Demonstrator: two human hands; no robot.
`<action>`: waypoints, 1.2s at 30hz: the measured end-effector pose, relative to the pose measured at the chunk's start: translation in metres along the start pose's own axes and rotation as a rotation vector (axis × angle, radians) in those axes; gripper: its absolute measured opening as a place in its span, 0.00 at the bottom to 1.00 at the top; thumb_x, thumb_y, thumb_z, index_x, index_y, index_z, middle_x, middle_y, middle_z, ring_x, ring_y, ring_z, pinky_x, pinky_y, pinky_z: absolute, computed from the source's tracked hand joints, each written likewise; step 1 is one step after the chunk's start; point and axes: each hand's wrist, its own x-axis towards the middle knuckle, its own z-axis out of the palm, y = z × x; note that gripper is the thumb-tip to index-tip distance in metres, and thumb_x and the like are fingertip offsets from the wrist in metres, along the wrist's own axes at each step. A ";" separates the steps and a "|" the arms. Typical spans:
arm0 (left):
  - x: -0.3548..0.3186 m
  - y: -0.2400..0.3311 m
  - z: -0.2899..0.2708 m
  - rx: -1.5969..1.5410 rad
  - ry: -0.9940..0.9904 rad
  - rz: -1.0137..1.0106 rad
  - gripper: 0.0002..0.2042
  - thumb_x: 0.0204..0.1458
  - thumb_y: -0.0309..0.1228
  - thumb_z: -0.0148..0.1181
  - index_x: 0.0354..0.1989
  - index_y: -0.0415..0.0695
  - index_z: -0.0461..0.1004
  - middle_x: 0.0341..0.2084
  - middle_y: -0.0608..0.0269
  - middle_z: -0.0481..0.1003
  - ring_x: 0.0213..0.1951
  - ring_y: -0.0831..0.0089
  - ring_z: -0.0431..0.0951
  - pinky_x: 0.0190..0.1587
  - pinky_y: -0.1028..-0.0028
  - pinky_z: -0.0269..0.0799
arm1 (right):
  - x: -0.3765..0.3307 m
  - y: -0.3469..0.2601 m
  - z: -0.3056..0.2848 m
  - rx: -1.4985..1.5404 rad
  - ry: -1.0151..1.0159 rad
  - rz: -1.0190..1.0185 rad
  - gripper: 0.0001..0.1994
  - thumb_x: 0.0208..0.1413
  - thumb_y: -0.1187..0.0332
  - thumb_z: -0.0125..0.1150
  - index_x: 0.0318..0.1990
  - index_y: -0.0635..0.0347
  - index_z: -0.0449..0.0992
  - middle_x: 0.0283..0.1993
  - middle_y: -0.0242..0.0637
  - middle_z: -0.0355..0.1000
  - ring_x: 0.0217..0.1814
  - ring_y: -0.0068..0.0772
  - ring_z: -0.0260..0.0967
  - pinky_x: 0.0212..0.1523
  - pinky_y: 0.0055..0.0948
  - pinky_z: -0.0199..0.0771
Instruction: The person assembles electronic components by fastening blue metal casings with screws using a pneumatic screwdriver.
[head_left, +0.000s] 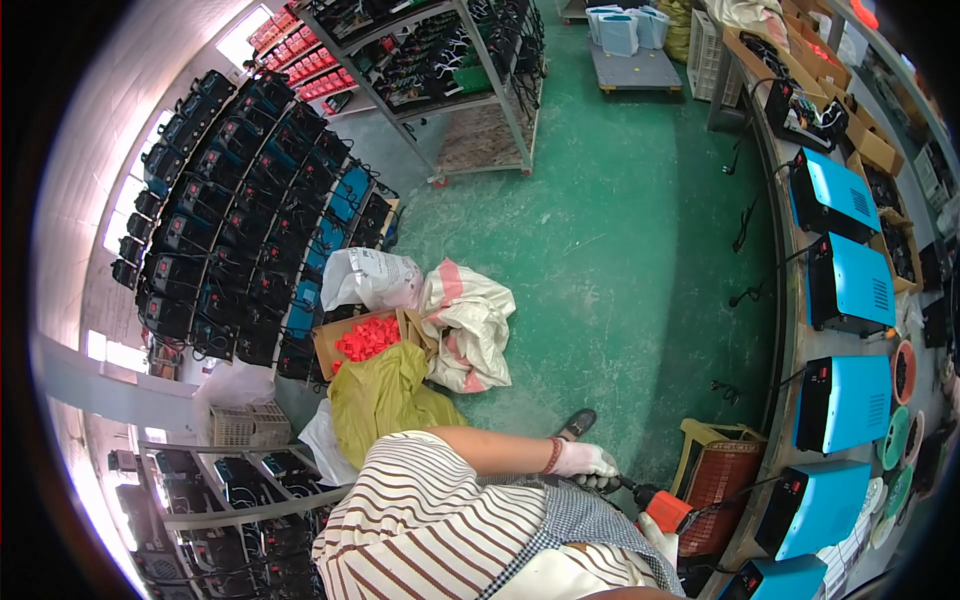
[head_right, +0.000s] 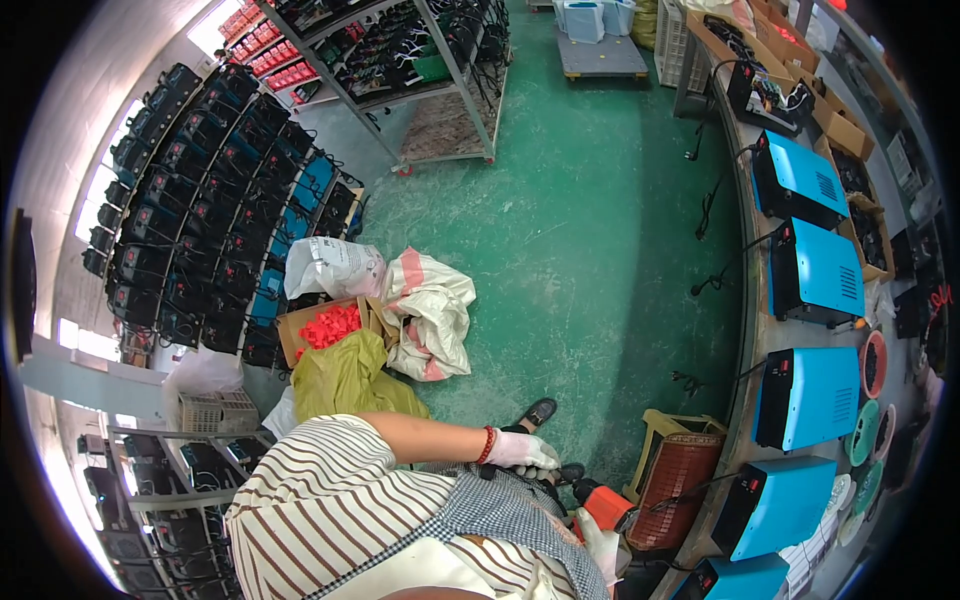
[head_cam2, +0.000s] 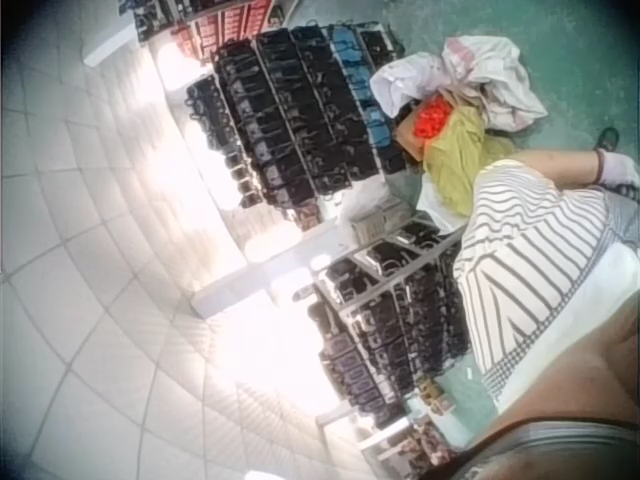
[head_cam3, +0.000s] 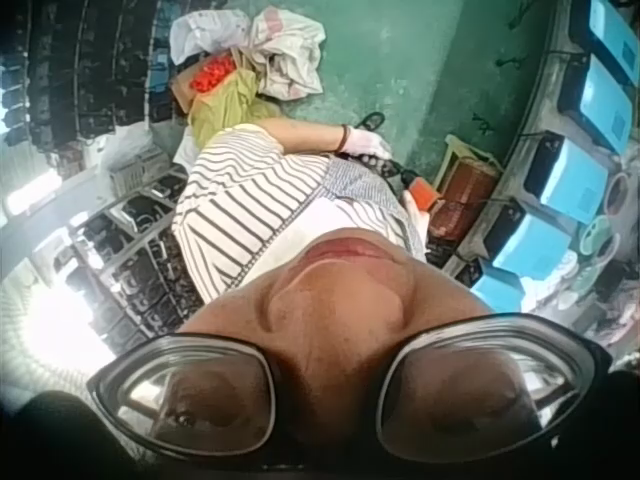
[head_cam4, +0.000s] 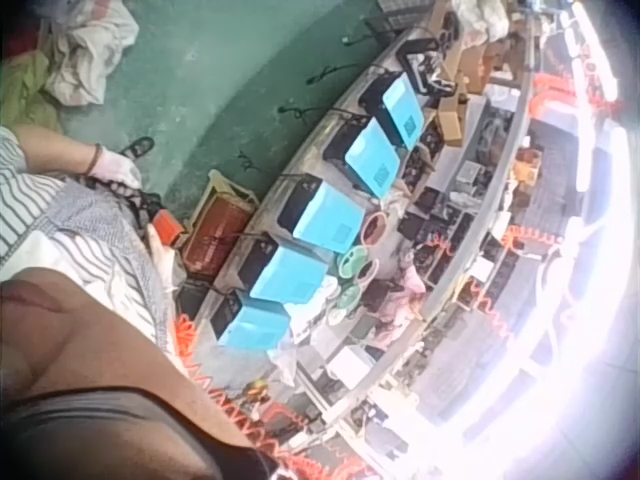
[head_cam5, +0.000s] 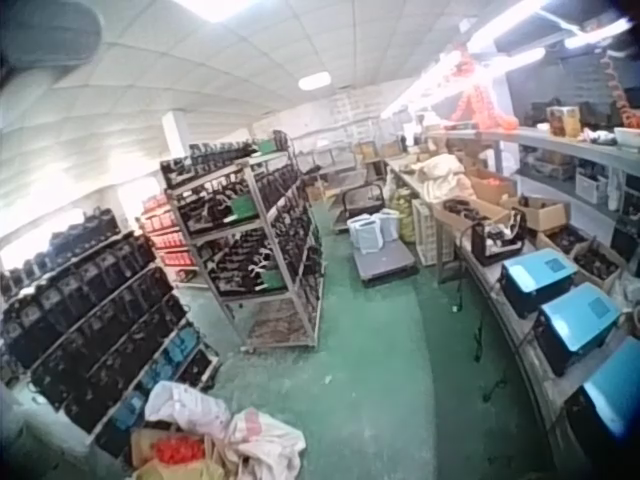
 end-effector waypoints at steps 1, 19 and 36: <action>0.001 -0.001 -0.001 0.000 0.000 0.002 0.13 0.63 0.36 0.52 0.51 0.44 0.72 0.28 0.71 0.78 0.18 0.85 0.73 0.17 0.85 0.68 | 0.000 0.002 0.000 -0.001 0.000 -0.001 0.10 0.58 0.73 0.61 0.45 0.64 0.72 0.35 0.29 0.71 0.32 0.22 0.65 0.35 0.24 0.66; -0.003 -0.010 -0.006 -0.162 -0.134 0.045 0.12 0.64 0.33 0.49 0.51 0.42 0.68 0.30 0.59 0.77 0.23 0.70 0.78 0.20 0.76 0.77 | -0.019 -0.006 0.014 -0.002 0.036 -0.086 0.06 0.57 0.75 0.61 0.41 0.63 0.72 0.33 0.28 0.70 0.31 0.21 0.65 0.34 0.24 0.66; -0.036 0.002 0.043 0.152 0.088 0.169 0.14 0.64 0.42 0.50 0.42 0.43 0.75 0.21 0.77 0.72 0.17 0.89 0.66 0.18 0.86 0.61 | -0.036 0.014 0.008 0.054 0.060 -0.130 0.10 0.57 0.74 0.62 0.45 0.64 0.71 0.35 0.31 0.71 0.33 0.23 0.67 0.36 0.25 0.68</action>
